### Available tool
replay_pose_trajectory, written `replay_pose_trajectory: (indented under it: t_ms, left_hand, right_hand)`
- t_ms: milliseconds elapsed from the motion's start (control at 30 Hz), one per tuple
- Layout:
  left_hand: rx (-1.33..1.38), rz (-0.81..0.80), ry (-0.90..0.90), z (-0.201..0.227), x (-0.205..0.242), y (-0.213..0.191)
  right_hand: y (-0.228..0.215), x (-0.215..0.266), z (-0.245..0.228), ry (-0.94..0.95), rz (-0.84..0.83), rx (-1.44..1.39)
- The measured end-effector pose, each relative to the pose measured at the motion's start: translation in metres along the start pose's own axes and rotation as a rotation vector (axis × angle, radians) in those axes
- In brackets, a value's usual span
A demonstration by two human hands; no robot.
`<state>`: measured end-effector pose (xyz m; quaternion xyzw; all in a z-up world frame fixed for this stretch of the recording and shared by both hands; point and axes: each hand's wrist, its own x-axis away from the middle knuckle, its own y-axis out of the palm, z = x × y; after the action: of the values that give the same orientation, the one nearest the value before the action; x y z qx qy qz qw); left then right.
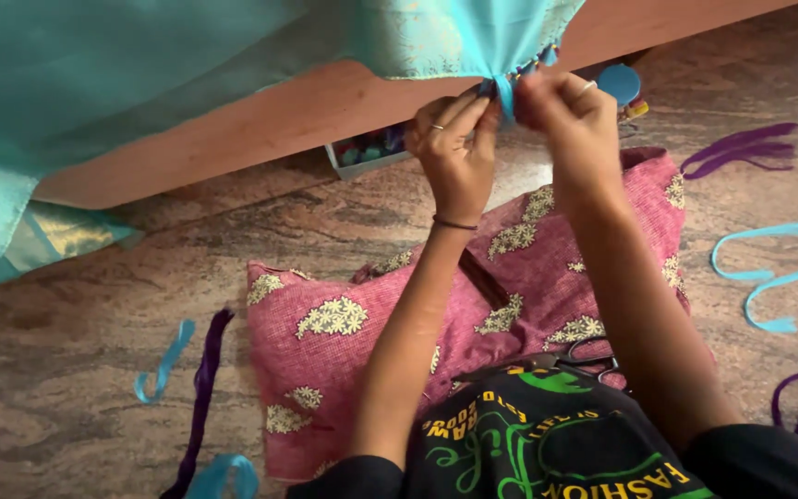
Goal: Making and trimming thread tassels on the edge of a saree.
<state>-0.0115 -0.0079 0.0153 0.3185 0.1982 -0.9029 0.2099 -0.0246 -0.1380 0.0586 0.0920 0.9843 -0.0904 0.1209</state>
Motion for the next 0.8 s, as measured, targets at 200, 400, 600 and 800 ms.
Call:
replay_pose_trajectory:
  t_ms: [200, 400, 600, 800]
  left_hand:
    - [0.271, 0.002, -0.073, 0.006, 0.002, 0.004]
    - [0.264, 0.007, -0.065, 0.007, -0.001, 0.006]
    - [0.267, -0.051, -0.075, 0.004, 0.001, 0.008]
    - [0.130, -0.283, -0.210, -0.018, -0.006, -0.011]
  right_hand:
    - [-0.008, -0.028, 0.010, 0.542, -0.104, -0.799]
    - [-0.005, -0.046, 0.015, 0.397, -0.360, -0.854]
    - [0.007, -0.028, -0.016, 0.192, -0.245, -0.446]
    - [0.016, -0.006, -0.028, 0.133, -0.103, -0.116]
